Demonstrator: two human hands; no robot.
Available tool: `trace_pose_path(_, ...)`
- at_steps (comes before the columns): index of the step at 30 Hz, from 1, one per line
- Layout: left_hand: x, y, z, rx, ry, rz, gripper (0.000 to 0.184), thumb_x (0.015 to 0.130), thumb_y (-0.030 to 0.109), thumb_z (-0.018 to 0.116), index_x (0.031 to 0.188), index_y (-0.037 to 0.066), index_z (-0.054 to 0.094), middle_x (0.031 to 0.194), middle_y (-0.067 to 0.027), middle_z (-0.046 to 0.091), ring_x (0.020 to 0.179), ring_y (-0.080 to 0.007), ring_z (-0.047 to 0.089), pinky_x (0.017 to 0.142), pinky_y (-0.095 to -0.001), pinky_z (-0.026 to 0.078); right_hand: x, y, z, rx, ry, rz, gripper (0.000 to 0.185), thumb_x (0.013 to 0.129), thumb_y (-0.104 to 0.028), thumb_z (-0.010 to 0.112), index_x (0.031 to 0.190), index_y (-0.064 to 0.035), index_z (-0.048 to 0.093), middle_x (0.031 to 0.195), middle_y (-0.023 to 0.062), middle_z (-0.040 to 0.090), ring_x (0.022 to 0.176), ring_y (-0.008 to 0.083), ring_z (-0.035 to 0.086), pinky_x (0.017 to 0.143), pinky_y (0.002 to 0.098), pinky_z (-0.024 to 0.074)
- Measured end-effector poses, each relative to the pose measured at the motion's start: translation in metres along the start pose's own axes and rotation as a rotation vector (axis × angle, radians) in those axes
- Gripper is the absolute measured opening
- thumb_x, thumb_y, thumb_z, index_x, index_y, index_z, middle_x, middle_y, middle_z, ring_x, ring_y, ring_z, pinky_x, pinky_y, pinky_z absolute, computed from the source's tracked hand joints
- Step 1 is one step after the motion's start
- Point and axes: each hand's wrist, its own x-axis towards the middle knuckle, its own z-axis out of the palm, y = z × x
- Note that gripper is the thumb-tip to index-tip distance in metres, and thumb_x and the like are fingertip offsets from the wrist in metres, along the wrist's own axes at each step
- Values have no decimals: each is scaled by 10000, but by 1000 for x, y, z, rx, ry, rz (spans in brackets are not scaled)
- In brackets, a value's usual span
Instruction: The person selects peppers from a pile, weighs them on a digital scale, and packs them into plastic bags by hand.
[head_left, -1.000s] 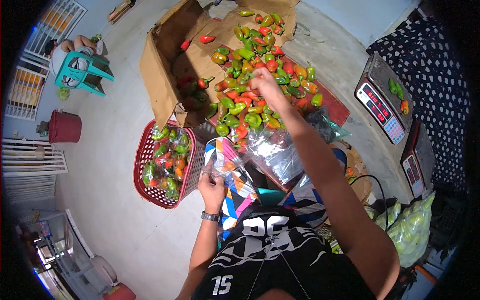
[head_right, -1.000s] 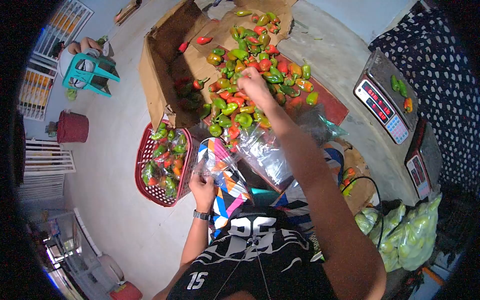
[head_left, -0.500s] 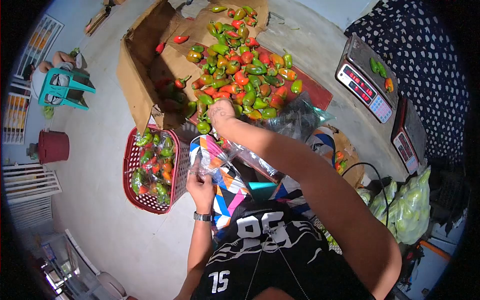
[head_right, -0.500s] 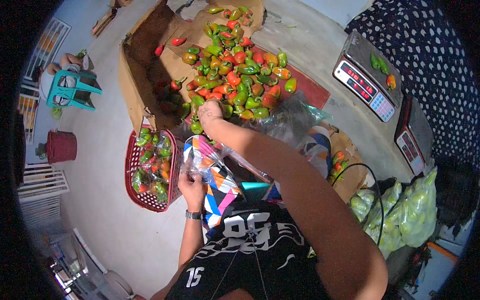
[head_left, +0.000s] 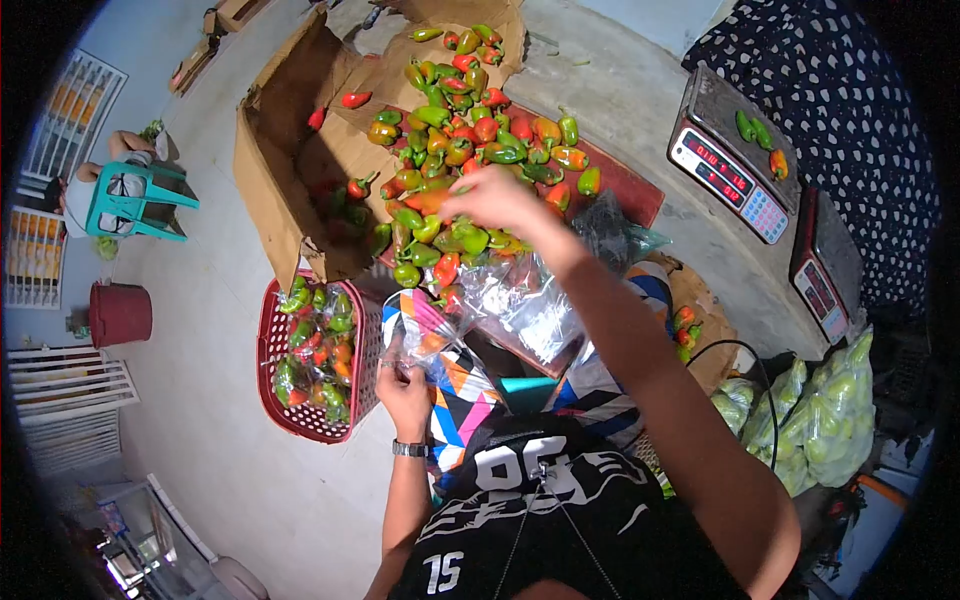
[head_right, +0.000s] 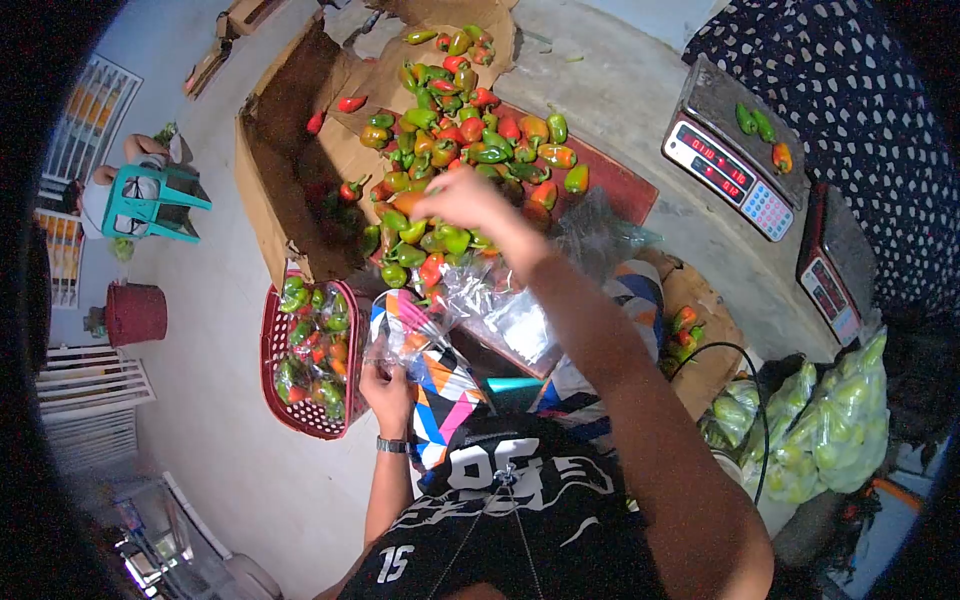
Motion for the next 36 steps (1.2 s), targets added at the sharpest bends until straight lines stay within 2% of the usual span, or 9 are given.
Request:
trace_pose_path(4, 0, -1, 3, -17, 20, 6, 582, 781, -89, 561, 1349, 7, 639, 894, 15, 589, 671, -57, 460, 598, -221, 412, -32, 60, -121, 391, 357, -292, 297, 863, -249, 799, 1097, -70, 759, 946, 8, 737, 795, 74, 671, 676, 254, 529)
trace_pose_path(5, 1, 0, 3, -27, 20, -3, 577, 781, -90, 561, 1344, 7, 642, 899, 14, 594, 670, -57, 460, 597, -220, 412, -47, 59, -146, 315, 678, -106, 353, 849, -278, 804, 1130, -70, 750, 989, 66, 749, 863, 141, 697, 771, 300, 553)
trace_pose_path(7, -1, 5, 2, 5, -2, -33, 569, 784, -95, 558, 1339, 3, 643, 928, 4, 605, 671, -56, 457, 593, -220, 409, -56, 120, -228, -542, 1129, -62, 489, 795, -358, 819, 1222, -138, 723, 1122, 213, 696, 1059, 361, 682, 922, 440, 538)
trace_pose_path(10, -1, 3, 1, -9, -28, -61, 558, 794, -103, 545, 1341, -23, 623, 1040, -40, 642, 752, -73, 527, 661, -234, 459, -81, 167, -313, -905, 1051, 243, 445, 865, -308, 724, 1291, -186, 678, 1284, 129, 619, 1175, 352, 626, 1002, 451, 512)
trace_pose_path(17, -2, 2, 4, -9, -27, -67, 550, 804, -105, 529, 1346, -49, 600, 1146, -86, 671, 886, -113, 619, 789, -253, 514, -90, 199, -381, -1182, 953, 359, 450, 864, -181, 670, 1311, -143, 630, 1306, 151, 609, 1193, 357, 622, 1009, 460, 510)
trace_pose_path(26, -2, -3, 3, 3, -41, -80, 562, 808, -103, 519, 1363, -48, 583, 1116, -78, 668, 877, -112, 613, 782, -257, 515, -123, 181, -387, -918, 1163, 452, 526, 899, -460, 694, 1273, -96, 627, 1211, 187, 681, 1160, 395, 642, 972, 468, 517)
trace_pose_path(31, 0, -5, 3, -21, -48, -82, 566, 801, -111, 529, 1359, -38, 593, 1040, -32, 640, 797, -77, 559, 704, -233, 483, -147, 268, -498, 32, 1052, 336, 382, 859, -292, 575, 1002, 61, 606, 656, 80, 609, 460, 190, 542, 487, 387, 462)
trace_pose_path(34, -1, 4, 4, -22, -30, -70, 565, 797, -118, 537, 1352, -35, 601, 1025, -25, 633, 781, -67, 544, 681, -223, 469, -136, 282, -494, -313, 1101, 403, 440, 843, -333, 601, 1059, 50, 627, 803, 156, 696, 642, 271, 677, 624, 401, 534)
trace_pose_path(36, -1, 7, 5, 2, -36, -63, 562, 798, -118, 535, 1350, -36, 601, 1024, -25, 631, 783, -66, 542, 684, -222, 469, -141, 251, -465, -789, 1124, 485, 538, 798, -361, 687, 1168, 27, 636, 1084, 257, 712, 1027, 375, 697, 895, 424, 538)
